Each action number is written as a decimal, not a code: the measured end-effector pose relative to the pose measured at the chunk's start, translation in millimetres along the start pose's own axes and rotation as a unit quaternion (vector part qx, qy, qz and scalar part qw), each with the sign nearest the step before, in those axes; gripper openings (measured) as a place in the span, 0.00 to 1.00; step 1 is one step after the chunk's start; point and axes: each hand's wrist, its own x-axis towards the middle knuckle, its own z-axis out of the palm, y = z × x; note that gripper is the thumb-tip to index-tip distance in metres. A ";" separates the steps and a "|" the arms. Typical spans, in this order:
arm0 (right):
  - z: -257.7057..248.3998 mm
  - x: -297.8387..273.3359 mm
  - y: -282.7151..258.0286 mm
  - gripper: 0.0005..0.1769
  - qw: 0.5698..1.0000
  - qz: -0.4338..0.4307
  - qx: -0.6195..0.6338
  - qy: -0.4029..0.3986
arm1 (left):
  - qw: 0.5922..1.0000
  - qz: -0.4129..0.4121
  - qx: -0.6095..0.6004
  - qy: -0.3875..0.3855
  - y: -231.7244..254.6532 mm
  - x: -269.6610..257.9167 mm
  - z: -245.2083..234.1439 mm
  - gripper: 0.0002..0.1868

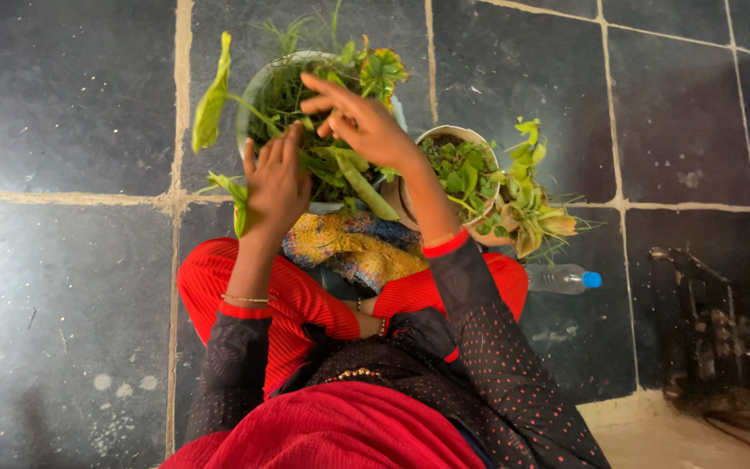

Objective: The person sits cross-legged on a tiled floor and waters three potted plants using a plastic water bottle. They pour water into each pot sequentially and then use their hands to adjust the leaves and soil in the pots.

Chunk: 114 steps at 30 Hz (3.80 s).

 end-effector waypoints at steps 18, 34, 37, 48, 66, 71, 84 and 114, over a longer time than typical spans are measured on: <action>43.0 -288.6 9.0 0.51 0.897 0.334 -0.259 0.132 | 0.977 0.200 -0.017 -0.077 124.7 -40.0 92.8 0.29; 49.4 -293.2 29.3 0.51 0.854 0.387 -0.322 0.129 | 0.962 0.187 0.110 -0.165 127.0 -55.0 143.2 0.37; 37.4 -311.4 24.2 0.45 0.874 0.383 -0.270 0.131 | 0.964 0.183 0.106 -0.162 130.7 -54.1 144.6 0.37; -87.9 -399.4 15.6 0.24 0.800 0.341 -0.351 0.348 | 0.957 0.201 0.127 -0.166 131.9 -51.2 141.5 0.38; -130.8 -402.6 59.2 0.31 0.768 0.339 -0.420 0.345 | 0.948 0.226 0.072 -0.210 127.3 -30.4 133.0 0.35; -130.5 -406.1 75.5 0.36 0.759 0.362 -0.418 0.343 | 0.955 0.230 0.035 -0.182 170.4 -15.8 94.3 0.26; -105.0 -394.3 67.9 0.29 0.764 0.325 -0.408 0.379 | 0.913 0.360 -0.151 -0.119 286.4 42.0 142.1 0.24; -100.2 -419.3 58.8 0.20 0.790 0.364 -0.382 0.313 | 0.898 0.379 -0.008 -0.225 282.7 17.0 268.8 0.27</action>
